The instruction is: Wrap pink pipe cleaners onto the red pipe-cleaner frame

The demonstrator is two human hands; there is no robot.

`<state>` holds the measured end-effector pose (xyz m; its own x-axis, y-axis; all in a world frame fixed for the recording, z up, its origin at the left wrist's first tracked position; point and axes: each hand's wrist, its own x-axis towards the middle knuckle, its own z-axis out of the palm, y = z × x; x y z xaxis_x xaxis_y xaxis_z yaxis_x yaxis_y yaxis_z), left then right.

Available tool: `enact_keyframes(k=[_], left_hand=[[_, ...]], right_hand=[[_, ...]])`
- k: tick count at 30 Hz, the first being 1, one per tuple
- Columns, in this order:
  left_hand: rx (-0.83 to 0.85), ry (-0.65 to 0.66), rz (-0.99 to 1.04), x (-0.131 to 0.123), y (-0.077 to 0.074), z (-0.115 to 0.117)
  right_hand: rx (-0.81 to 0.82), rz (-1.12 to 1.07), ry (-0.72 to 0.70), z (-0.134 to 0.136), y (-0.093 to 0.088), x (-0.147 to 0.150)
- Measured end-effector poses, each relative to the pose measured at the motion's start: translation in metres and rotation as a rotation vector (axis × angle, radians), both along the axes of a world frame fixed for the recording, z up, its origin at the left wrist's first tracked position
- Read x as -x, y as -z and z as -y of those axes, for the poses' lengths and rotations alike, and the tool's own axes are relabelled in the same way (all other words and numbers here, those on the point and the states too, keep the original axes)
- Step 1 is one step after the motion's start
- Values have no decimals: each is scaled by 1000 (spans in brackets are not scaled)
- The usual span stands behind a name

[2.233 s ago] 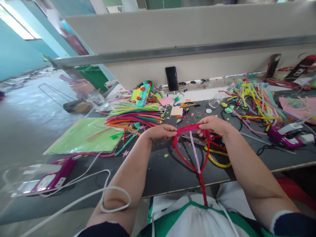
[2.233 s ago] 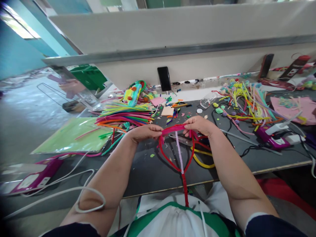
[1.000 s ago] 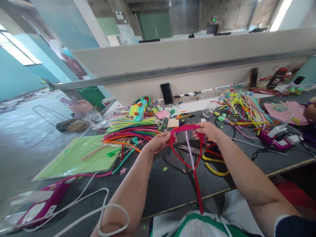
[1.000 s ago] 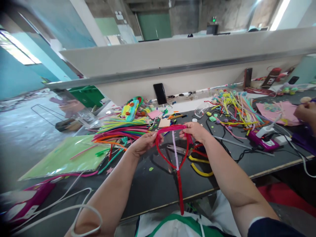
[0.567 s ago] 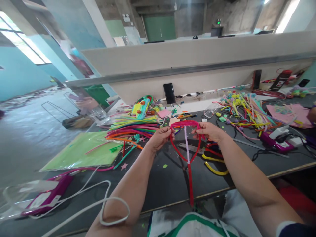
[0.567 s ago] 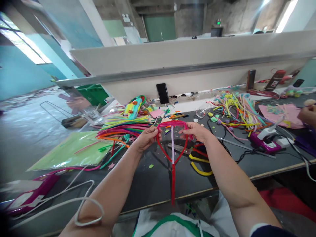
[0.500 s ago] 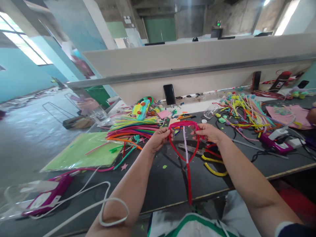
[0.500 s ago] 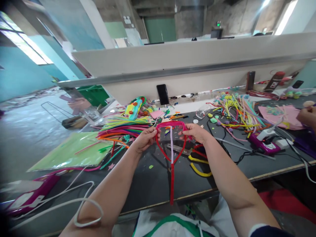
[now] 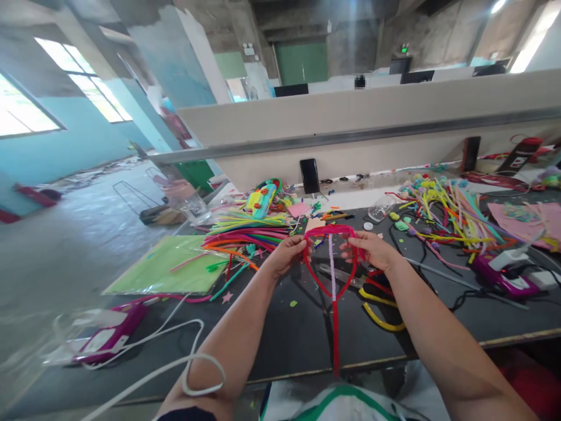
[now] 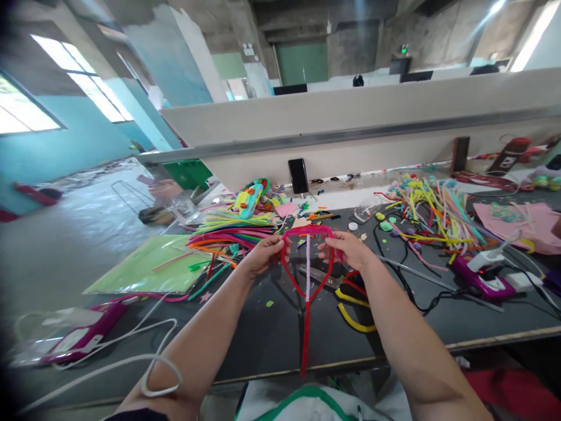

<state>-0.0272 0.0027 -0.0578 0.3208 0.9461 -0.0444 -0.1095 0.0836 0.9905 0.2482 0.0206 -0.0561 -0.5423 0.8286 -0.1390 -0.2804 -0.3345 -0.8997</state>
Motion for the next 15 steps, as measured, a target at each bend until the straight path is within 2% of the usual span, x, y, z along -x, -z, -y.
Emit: enact_keyframes(k=[7, 15], left_hand=[[-8, -25, 9, -4, 4, -3], [-34, -11, 74, 1, 12, -6]], right_hand=[[72, -40, 2, -2, 3, 1], [39, -60, 29, -8, 8, 1]])
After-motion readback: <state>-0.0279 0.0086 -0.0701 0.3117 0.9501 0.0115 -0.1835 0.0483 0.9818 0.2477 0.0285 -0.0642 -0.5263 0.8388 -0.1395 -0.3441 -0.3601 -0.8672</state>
